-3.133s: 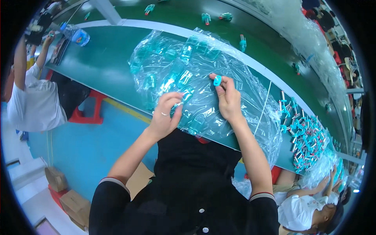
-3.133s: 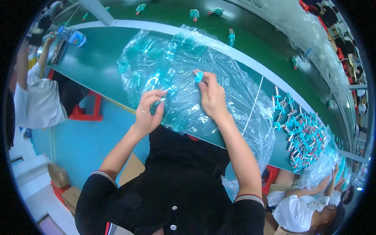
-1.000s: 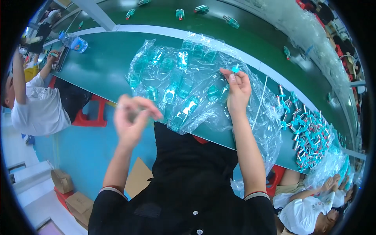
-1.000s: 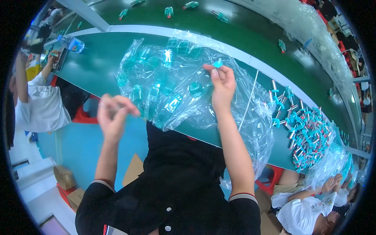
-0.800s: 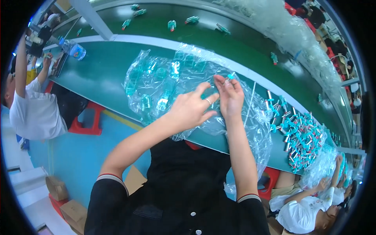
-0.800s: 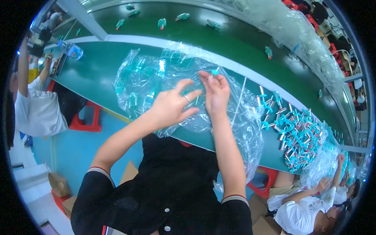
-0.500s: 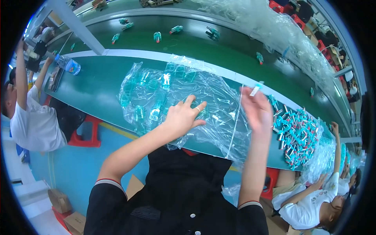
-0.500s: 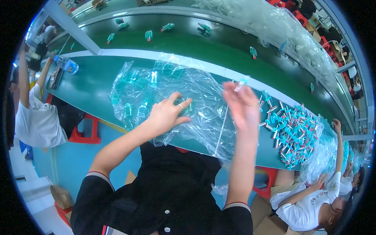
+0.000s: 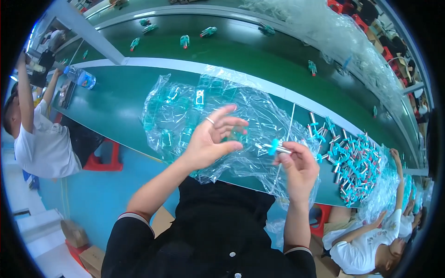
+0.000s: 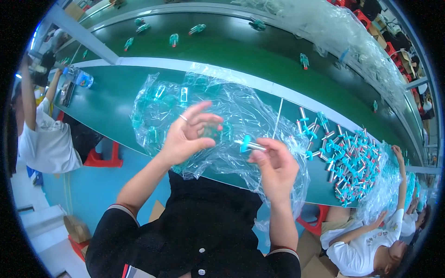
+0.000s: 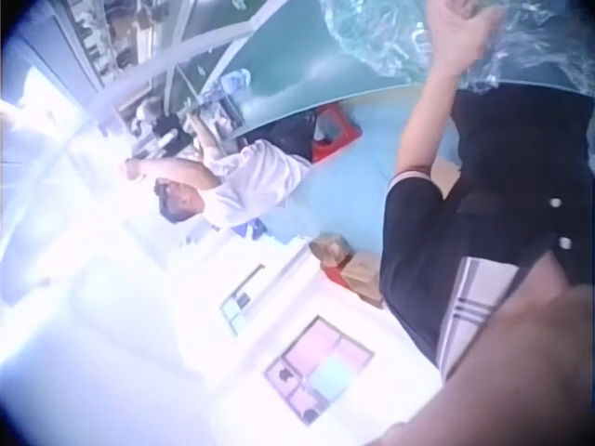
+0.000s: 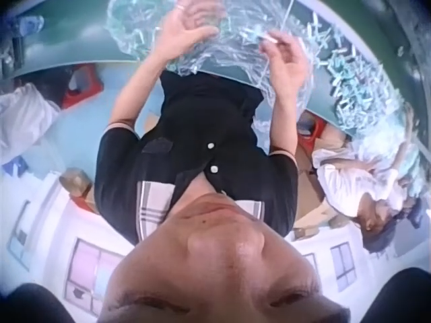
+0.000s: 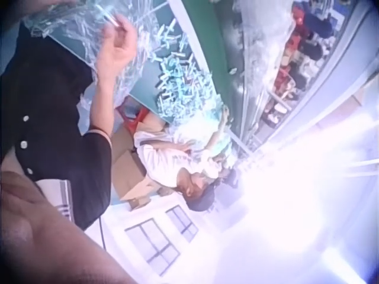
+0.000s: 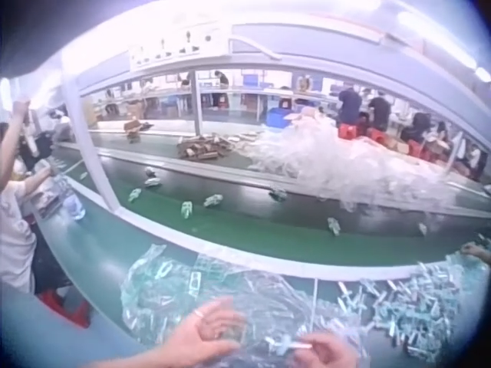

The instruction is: The person assembles small internal components into a plastic housing by hand on a factory production line.

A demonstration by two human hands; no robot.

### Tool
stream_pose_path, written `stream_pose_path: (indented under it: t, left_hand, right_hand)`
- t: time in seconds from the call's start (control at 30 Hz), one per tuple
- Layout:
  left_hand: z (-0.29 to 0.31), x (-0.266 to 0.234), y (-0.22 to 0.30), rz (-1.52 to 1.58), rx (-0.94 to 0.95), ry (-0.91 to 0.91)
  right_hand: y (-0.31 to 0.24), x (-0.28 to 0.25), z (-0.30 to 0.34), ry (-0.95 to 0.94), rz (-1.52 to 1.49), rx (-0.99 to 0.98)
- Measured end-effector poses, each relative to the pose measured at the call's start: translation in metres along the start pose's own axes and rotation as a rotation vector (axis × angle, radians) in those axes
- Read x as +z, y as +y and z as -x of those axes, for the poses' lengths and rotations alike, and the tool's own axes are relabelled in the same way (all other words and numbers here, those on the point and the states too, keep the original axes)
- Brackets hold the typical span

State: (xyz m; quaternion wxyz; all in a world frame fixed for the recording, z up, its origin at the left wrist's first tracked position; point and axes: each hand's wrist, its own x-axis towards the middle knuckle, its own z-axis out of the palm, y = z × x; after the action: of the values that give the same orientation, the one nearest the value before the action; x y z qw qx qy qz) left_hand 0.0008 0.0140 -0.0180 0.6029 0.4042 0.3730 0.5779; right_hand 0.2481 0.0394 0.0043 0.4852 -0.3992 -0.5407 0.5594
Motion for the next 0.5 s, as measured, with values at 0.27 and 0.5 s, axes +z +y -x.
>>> stream_pose_path:
  t: [0.27,0.5]
  left_hand:
    - [0.007,-0.006,-0.003,-0.572,0.181,-0.061]
    - [0.004,0.006,0.002,-0.777,0.300,-0.023]
  right_hand:
    - [-0.003,0.025,-0.018,-0.074,0.408,-0.189]
    - [0.006,0.013,-0.020,-0.176,0.459,-0.210]
